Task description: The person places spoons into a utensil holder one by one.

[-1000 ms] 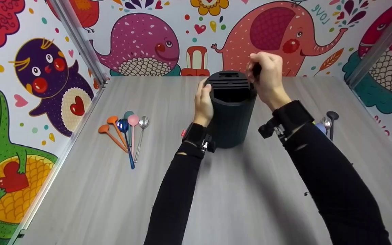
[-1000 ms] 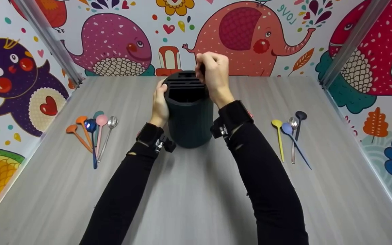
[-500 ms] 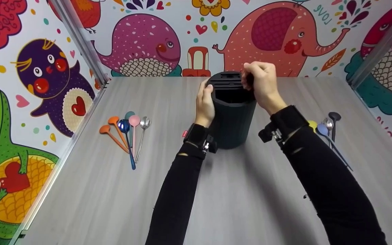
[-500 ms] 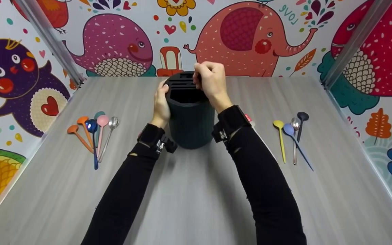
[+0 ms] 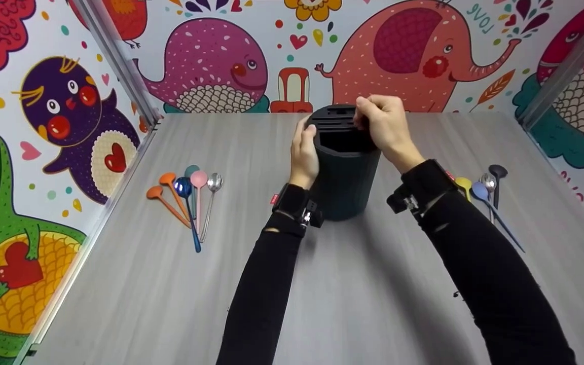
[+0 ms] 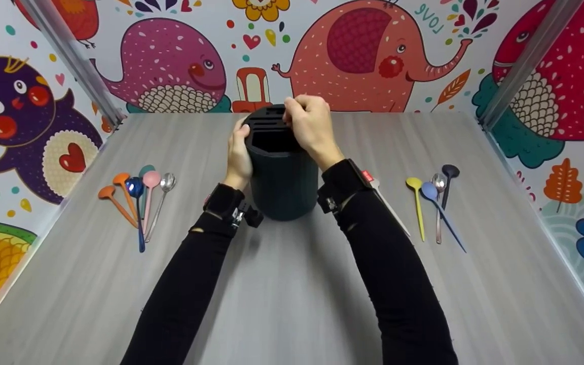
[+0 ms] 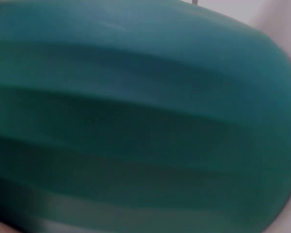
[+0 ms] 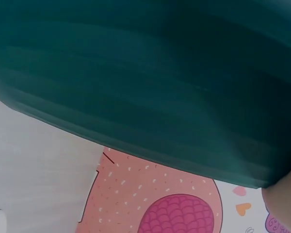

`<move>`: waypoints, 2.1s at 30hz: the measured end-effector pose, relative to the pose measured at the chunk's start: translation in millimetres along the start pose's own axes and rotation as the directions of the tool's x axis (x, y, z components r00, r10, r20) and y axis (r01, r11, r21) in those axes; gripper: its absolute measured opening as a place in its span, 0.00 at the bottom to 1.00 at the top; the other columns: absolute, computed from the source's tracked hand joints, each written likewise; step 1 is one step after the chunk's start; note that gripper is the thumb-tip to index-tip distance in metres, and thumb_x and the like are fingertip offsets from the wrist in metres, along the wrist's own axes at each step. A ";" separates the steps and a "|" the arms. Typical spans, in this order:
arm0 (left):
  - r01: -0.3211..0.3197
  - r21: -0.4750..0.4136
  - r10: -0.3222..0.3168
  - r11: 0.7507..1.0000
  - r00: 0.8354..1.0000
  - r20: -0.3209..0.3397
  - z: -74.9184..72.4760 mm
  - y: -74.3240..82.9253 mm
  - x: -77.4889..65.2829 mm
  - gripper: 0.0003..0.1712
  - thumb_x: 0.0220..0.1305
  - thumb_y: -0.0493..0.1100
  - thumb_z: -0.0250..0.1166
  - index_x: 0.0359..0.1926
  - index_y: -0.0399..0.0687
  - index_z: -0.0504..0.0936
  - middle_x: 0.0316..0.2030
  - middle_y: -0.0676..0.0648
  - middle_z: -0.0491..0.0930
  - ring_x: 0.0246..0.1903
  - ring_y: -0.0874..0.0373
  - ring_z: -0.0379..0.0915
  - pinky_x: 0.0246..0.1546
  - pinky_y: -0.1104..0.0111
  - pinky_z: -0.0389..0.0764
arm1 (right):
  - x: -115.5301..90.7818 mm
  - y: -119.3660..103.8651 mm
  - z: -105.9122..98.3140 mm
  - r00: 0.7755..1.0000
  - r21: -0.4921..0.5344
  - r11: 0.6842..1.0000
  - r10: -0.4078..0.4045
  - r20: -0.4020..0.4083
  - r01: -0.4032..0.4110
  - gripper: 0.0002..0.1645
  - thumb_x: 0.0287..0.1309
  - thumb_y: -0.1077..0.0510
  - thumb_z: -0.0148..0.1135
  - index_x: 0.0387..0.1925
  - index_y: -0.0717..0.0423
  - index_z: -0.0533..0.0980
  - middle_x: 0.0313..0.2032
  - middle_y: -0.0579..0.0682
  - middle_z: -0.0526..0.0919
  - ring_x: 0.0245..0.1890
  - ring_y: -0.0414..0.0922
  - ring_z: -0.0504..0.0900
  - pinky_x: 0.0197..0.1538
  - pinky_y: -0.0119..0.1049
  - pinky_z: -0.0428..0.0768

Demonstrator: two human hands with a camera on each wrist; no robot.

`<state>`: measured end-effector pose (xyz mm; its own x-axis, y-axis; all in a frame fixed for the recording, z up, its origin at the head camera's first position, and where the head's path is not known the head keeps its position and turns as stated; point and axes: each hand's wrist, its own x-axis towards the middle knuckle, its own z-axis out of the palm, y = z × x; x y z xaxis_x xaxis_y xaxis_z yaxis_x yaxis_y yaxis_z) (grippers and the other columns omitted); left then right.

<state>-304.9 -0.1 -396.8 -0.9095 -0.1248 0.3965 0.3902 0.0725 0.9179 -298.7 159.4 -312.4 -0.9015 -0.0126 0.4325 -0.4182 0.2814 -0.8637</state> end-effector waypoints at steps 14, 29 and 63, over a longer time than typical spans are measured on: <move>0.002 -0.006 -0.002 1.000 1.000 0.004 0.4 0.3 -1.7 0.29 0.73 0.47 0.38 0.67 0.41 0.71 0.65 0.41 0.74 0.67 0.51 0.68 0.70 0.63 0.66 | -6.2 13.4 -14.4 0.999 0.170 0.985 -0.035 0.021 0.031 0.14 0.68 0.58 0.58 0.41 0.68 0.78 0.35 0.51 0.81 0.35 0.44 0.78 0.45 0.32 0.78; -0.022 -0.031 0.022 0.999 1.000 -0.005 1.3 -0.2 -1.0 0.29 0.72 0.47 0.38 0.66 0.39 0.71 0.63 0.41 0.75 0.64 0.52 0.70 0.68 0.64 0.68 | -6.2 18.3 -17.9 0.999 0.321 0.947 -0.011 -0.035 0.021 0.14 0.68 0.56 0.59 0.42 0.62 0.84 0.40 0.57 0.88 0.42 0.48 0.85 0.46 0.30 0.81; -0.022 0.002 0.022 1.000 1.000 -0.013 -0.2 -0.3 -1.7 0.29 0.72 0.49 0.38 0.66 0.42 0.72 0.63 0.42 0.76 0.64 0.53 0.71 0.67 0.64 0.69 | -41.4 83.8 -66.4 0.993 -0.123 0.987 0.106 0.048 -0.099 0.24 0.74 0.52 0.50 0.51 0.71 0.79 0.41 0.54 0.87 0.39 0.34 0.83 0.45 0.25 0.80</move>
<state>-303.4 -0.1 -397.8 -0.8986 -0.1360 0.4171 0.4102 0.0772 0.9087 -289.0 247.3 -385.6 -0.9450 -0.0291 0.3259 -0.3101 0.3973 -0.8637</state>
